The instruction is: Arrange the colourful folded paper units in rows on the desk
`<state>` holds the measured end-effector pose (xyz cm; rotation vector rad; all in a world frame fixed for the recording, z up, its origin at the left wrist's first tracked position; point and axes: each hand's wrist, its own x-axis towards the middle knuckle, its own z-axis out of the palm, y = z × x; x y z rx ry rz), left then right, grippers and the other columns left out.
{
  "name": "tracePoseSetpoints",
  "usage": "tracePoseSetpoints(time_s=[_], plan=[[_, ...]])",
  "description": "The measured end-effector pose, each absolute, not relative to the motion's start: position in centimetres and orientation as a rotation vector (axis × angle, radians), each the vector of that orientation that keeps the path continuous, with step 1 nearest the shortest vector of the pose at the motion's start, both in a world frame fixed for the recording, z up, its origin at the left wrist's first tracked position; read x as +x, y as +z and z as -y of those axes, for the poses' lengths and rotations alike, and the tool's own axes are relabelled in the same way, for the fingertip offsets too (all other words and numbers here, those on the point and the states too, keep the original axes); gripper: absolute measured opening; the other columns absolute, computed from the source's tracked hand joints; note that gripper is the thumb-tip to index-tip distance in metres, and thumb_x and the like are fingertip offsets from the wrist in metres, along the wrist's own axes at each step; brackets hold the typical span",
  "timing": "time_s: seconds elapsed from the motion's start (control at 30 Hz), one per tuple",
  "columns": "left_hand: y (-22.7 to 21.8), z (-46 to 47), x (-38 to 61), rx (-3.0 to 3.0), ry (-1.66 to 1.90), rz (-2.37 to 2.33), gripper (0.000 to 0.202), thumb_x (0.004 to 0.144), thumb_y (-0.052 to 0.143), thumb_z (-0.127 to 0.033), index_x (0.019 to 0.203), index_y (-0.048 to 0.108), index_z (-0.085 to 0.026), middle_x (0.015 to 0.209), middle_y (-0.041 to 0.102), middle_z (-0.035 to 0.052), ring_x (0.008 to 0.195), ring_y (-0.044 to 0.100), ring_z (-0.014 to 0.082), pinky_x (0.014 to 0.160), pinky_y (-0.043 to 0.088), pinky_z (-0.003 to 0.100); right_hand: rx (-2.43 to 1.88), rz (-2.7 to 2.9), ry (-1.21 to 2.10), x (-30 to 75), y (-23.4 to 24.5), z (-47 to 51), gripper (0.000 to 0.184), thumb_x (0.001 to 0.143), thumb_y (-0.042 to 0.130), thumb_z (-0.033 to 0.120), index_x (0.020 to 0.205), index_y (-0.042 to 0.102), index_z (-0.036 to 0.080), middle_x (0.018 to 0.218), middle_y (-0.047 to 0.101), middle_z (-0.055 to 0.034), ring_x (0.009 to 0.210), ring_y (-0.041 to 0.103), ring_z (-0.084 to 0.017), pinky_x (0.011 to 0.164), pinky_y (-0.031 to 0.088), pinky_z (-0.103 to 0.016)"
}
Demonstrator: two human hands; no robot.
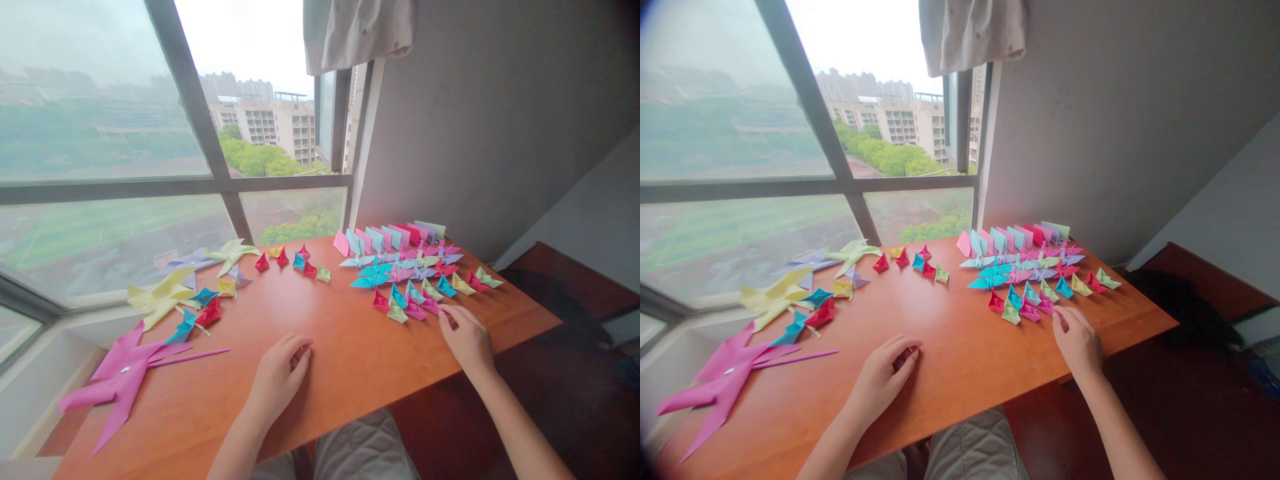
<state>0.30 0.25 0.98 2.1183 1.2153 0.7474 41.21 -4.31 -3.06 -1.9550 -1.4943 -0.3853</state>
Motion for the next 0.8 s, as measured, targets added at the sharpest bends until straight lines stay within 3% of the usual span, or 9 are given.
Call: tracePoseSetpoints(time_s=[0.3,0.57,0.8], plan=[[1.6,-0.1,0.6,2.117,0.721,-1.245,0.022,0.091,0.048,-0.022,0.097,0.068,-0.018,0.084,0.069,0.0057,0.071,0.062,0.0178,0.066,0.047,0.027,-1.818,1.439,-0.511,38.3,-1.4,4.8,0.025,0.091,0.053,0.033,0.103,0.069,0.018,0.091,0.069,-0.0066,0.063,0.060,-0.015,0.063,0.046,-0.027],[2.4,-2.2,0.9,2.173,0.653,-1.248,0.023,0.087,0.051,-0.018,0.102,0.068,-0.019,0.091,0.073,0.0050,0.076,0.066,0.0171,0.068,0.050,0.026,-1.484,1.777,-0.077,28.6,-1.4,4.0,0.022,0.096,0.047,0.024,0.103,0.067,0.020,0.092,0.071,-0.0066,0.074,0.066,-0.016,0.073,0.052,-0.027],[2.9,-7.7,4.2,2.294,0.658,-1.417,0.025,0.088,0.051,-0.018,0.108,0.066,-0.020,0.092,0.072,0.0045,0.077,0.067,0.0169,0.071,0.050,0.027,-1.455,1.903,0.126,24.6,-1.8,2.9,0.026,0.094,0.044,0.019,0.106,0.067,0.021,0.087,0.070,-0.0052,0.077,0.067,-0.017,0.073,0.052,-0.027]])
